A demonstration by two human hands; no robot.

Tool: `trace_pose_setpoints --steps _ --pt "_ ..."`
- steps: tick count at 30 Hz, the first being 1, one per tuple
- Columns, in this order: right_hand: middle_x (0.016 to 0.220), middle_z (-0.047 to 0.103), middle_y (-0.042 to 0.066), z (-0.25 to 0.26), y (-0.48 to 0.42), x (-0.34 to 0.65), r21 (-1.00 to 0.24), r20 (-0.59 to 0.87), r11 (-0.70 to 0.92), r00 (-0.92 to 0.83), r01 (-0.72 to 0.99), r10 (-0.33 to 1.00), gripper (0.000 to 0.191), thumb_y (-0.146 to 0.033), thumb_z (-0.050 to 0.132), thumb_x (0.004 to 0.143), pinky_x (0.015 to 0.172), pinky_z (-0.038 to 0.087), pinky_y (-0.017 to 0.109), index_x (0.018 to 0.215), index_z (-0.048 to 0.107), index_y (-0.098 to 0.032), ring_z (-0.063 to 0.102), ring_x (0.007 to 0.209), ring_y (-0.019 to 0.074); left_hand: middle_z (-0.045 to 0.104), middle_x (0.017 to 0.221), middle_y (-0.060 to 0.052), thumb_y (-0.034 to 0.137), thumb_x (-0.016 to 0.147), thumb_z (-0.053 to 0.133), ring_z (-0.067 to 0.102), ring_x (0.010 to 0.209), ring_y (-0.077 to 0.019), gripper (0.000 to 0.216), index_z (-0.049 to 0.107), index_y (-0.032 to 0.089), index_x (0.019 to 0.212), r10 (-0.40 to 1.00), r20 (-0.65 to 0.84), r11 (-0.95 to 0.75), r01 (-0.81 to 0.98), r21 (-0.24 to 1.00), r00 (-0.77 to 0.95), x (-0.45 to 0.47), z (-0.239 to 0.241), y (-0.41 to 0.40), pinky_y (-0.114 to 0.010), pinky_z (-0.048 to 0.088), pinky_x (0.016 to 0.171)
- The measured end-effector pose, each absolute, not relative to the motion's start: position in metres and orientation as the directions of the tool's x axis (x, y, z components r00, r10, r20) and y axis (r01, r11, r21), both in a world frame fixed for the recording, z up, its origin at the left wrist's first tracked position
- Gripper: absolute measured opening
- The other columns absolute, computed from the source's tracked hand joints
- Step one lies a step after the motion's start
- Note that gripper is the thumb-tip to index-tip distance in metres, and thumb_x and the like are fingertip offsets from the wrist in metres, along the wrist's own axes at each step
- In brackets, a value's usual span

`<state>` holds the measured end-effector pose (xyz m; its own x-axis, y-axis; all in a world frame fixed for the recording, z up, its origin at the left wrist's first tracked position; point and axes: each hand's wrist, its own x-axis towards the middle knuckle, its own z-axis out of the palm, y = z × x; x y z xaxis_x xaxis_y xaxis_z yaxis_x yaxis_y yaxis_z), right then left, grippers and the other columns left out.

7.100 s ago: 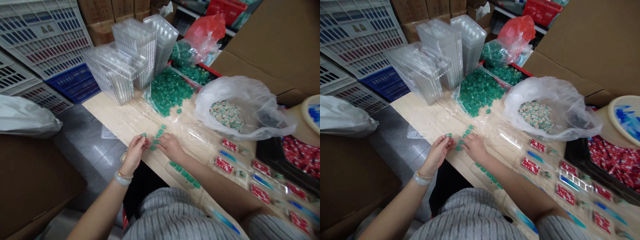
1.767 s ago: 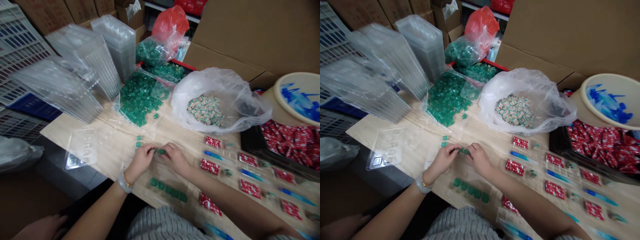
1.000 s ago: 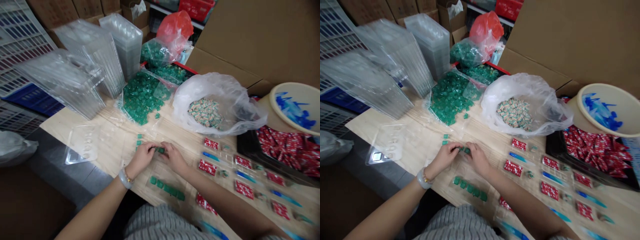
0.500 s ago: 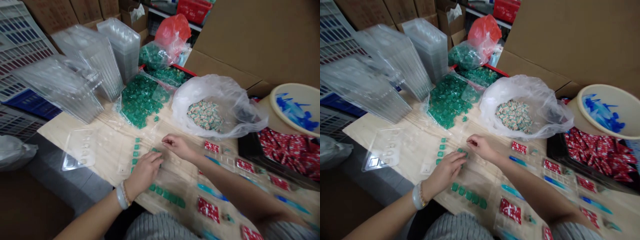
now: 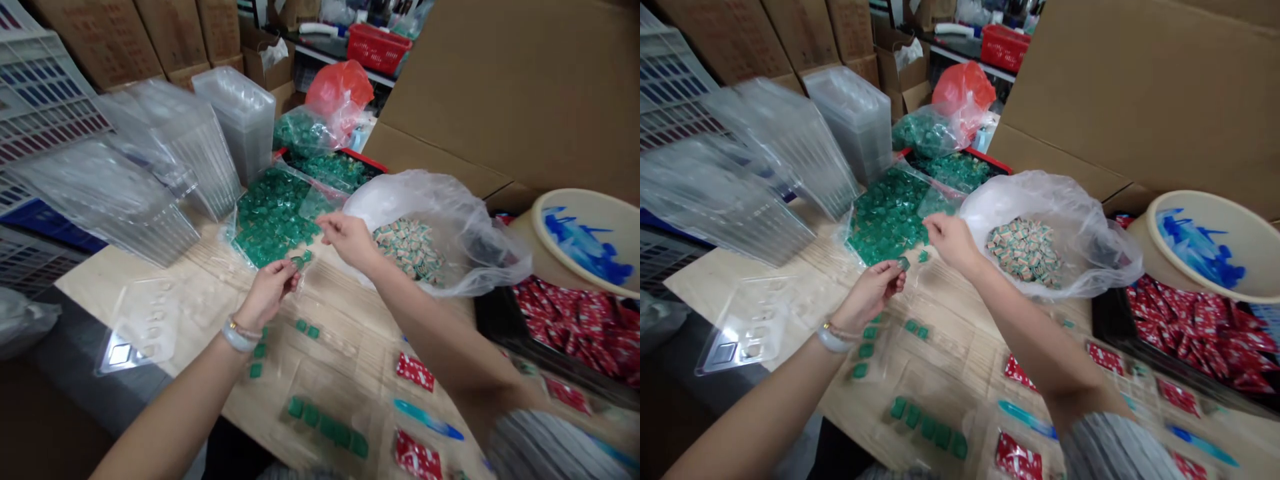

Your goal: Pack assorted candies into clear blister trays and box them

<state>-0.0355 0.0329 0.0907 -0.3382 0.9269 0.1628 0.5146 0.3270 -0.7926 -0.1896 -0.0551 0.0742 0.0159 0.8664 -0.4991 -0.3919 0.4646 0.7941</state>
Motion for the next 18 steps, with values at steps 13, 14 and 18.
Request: trace_pose_setpoints --steps 13,14,18 --pt "0.066 0.057 0.000 0.064 -0.067 -0.011 -0.978 -0.088 -0.030 -0.275 0.207 0.957 0.021 -0.032 0.054 0.075 0.054 0.041 0.023 0.088 0.058 -0.016 0.050 0.056 0.0098 0.061 0.067 -0.004 0.021 0.073 0.048 0.055 0.060 -0.0125 0.023 0.065 0.012 0.087 0.862 -0.305 0.163 0.347 0.923 0.405 -0.180 0.071 -0.034 -0.024 0.043 0.058" --pt "0.067 0.057 0.000 0.062 -0.079 -0.007 -0.959 -0.079 -0.012 -0.228 0.284 0.970 0.019 -0.031 0.053 0.076 0.054 0.040 0.024 0.086 0.058 -0.016 0.050 0.057 0.0103 0.063 0.075 -0.005 0.019 0.074 0.046 0.057 0.068 -0.0146 0.026 0.064 0.013 0.093 0.884 -0.243 0.024 0.480 0.877 0.399 -0.181 0.069 -0.027 -0.026 0.044 0.065" --pt "0.075 0.060 0.005 0.046 -0.137 -0.005 -0.738 -0.028 0.132 -0.225 0.662 0.974 0.015 -0.026 0.048 0.081 0.063 0.039 0.028 0.082 0.060 -0.016 0.054 0.069 0.0147 0.059 0.098 -0.013 0.018 0.076 0.044 0.051 0.096 -0.0241 0.027 0.064 0.012 0.094 0.917 -0.013 -0.362 0.847 0.389 0.398 -0.178 0.054 0.005 -0.035 0.039 0.080"
